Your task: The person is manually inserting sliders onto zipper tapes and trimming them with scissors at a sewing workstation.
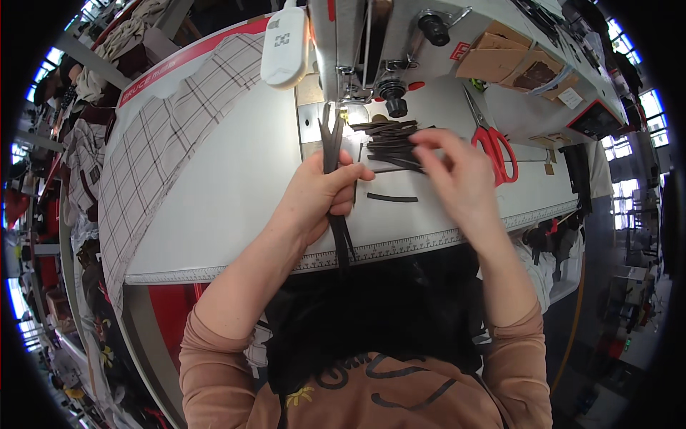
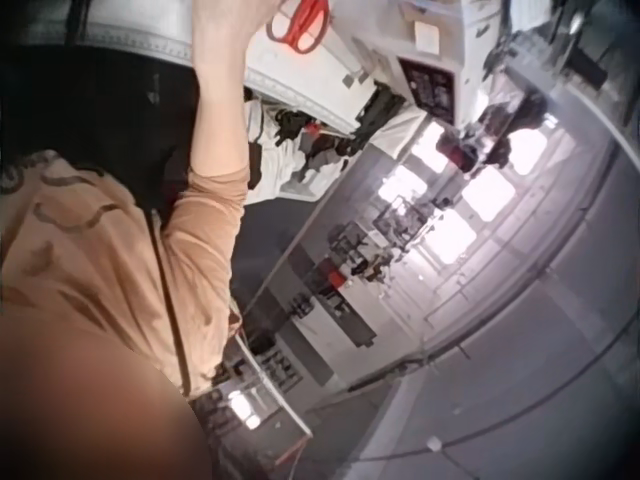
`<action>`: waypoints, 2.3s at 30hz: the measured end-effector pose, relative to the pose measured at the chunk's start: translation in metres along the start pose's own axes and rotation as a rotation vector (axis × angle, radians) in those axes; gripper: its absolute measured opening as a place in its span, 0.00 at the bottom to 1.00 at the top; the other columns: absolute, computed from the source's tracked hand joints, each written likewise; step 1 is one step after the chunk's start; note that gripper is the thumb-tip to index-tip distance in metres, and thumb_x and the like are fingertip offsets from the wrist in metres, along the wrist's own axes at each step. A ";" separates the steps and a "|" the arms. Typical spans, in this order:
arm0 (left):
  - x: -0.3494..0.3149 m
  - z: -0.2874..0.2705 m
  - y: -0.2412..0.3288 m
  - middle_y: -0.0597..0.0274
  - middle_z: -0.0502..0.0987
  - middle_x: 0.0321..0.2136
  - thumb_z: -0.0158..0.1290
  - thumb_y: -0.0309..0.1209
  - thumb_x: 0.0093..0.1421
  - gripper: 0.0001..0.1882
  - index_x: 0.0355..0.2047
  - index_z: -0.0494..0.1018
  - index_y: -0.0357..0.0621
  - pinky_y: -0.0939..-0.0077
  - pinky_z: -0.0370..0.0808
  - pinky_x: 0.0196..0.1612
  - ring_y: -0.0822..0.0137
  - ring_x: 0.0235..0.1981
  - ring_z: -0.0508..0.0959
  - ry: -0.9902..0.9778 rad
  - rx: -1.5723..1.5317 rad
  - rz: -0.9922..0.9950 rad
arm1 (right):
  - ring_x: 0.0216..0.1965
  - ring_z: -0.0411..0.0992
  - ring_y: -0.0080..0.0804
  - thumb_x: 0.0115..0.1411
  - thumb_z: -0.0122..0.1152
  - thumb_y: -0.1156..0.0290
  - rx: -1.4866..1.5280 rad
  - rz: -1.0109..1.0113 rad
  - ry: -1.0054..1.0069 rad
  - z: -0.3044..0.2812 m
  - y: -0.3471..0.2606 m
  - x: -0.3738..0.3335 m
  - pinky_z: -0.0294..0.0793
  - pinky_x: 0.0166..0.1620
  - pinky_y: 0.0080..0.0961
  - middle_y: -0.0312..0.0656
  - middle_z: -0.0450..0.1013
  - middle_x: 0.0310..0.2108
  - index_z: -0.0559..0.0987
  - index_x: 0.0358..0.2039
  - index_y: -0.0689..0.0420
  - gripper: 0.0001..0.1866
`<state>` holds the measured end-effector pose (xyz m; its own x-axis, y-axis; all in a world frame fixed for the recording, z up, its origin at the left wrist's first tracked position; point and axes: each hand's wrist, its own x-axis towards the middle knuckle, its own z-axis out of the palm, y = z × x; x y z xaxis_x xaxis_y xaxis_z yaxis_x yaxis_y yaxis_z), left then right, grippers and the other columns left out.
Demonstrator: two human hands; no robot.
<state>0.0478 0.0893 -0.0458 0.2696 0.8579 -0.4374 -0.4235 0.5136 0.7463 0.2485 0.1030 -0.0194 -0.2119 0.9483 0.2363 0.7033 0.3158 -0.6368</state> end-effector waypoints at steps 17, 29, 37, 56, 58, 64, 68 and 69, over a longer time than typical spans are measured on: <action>0.004 -0.003 0.001 0.55 0.74 0.28 0.43 0.21 0.62 0.03 0.34 0.61 0.42 0.89 0.53 0.14 0.83 0.12 0.55 0.007 -0.045 0.028 | 0.34 0.73 0.43 0.45 0.63 0.69 -0.673 -0.044 0.180 -0.065 0.071 -0.013 0.73 0.35 0.35 0.47 0.71 0.38 0.71 0.51 0.44 0.29; 0.003 -0.002 0.000 0.56 0.74 0.28 0.42 0.22 0.62 0.02 0.35 0.62 0.41 0.89 0.54 0.14 0.83 0.12 0.56 0.018 -0.058 0.038 | 0.33 0.69 0.34 0.34 0.70 0.68 -0.628 -0.433 -0.046 -0.042 0.012 -0.012 0.72 0.35 0.30 0.39 0.63 0.29 0.75 0.41 0.44 0.27; 0.002 -0.001 0.000 0.56 0.74 0.28 0.42 0.22 0.62 0.02 0.34 0.61 0.42 0.89 0.54 0.14 0.83 0.12 0.55 0.018 -0.062 0.029 | 0.28 0.73 0.35 0.40 0.68 0.66 -0.629 -0.341 -0.118 -0.032 0.012 -0.010 0.74 0.28 0.31 0.39 0.66 0.30 0.75 0.41 0.43 0.24; -0.004 -0.002 -0.006 0.51 0.76 0.31 0.42 0.22 0.63 0.03 0.33 0.60 0.44 0.90 0.54 0.14 0.83 0.12 0.55 -0.032 -0.114 0.055 | 0.31 0.73 0.34 0.55 0.59 0.65 -0.148 -0.037 -0.079 -0.009 0.016 0.002 0.70 0.32 0.27 0.39 0.73 0.27 0.79 0.35 0.57 0.11; -0.006 0.001 -0.007 0.51 0.76 0.32 0.43 0.23 0.63 0.03 0.34 0.61 0.44 0.89 0.53 0.14 0.83 0.12 0.56 -0.058 -0.110 0.046 | 0.28 0.71 0.27 0.54 0.60 0.67 0.181 0.007 -0.179 0.021 0.003 0.005 0.68 0.31 0.23 0.39 0.71 0.24 0.78 0.32 0.60 0.09; -0.018 0.001 -0.006 0.56 0.75 0.31 0.45 0.26 0.64 0.05 0.39 0.62 0.42 0.89 0.52 0.15 0.82 0.12 0.56 0.003 -0.057 0.032 | 0.24 0.68 0.24 0.55 0.58 0.70 0.367 0.077 -0.222 0.034 0.000 0.025 0.66 0.31 0.22 0.38 0.69 0.23 0.76 0.28 0.61 0.07; -0.033 -0.007 -0.004 0.57 0.74 0.30 0.42 0.31 0.66 0.07 0.41 0.62 0.42 0.89 0.52 0.15 0.81 0.12 0.56 0.024 0.022 0.007 | 0.25 0.71 0.34 0.54 0.59 0.68 -0.271 -0.114 -0.072 0.014 0.006 0.034 0.68 0.30 0.28 0.42 0.72 0.25 0.78 0.30 0.60 0.09; -0.038 -0.010 -0.006 0.56 0.73 0.29 0.39 0.35 0.67 0.10 0.42 0.63 0.42 0.89 0.52 0.15 0.81 0.12 0.56 0.013 -0.006 0.006 | 0.26 0.71 0.40 0.53 0.59 0.67 -0.339 -0.135 -0.018 0.014 0.005 0.034 0.68 0.30 0.30 0.43 0.73 0.24 0.79 0.32 0.59 0.09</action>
<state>0.0312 0.0541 -0.0390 0.2554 0.8612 -0.4394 -0.4302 0.5082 0.7461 0.2351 0.1369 -0.0250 -0.3282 0.8999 0.2871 0.8522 0.4132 -0.3209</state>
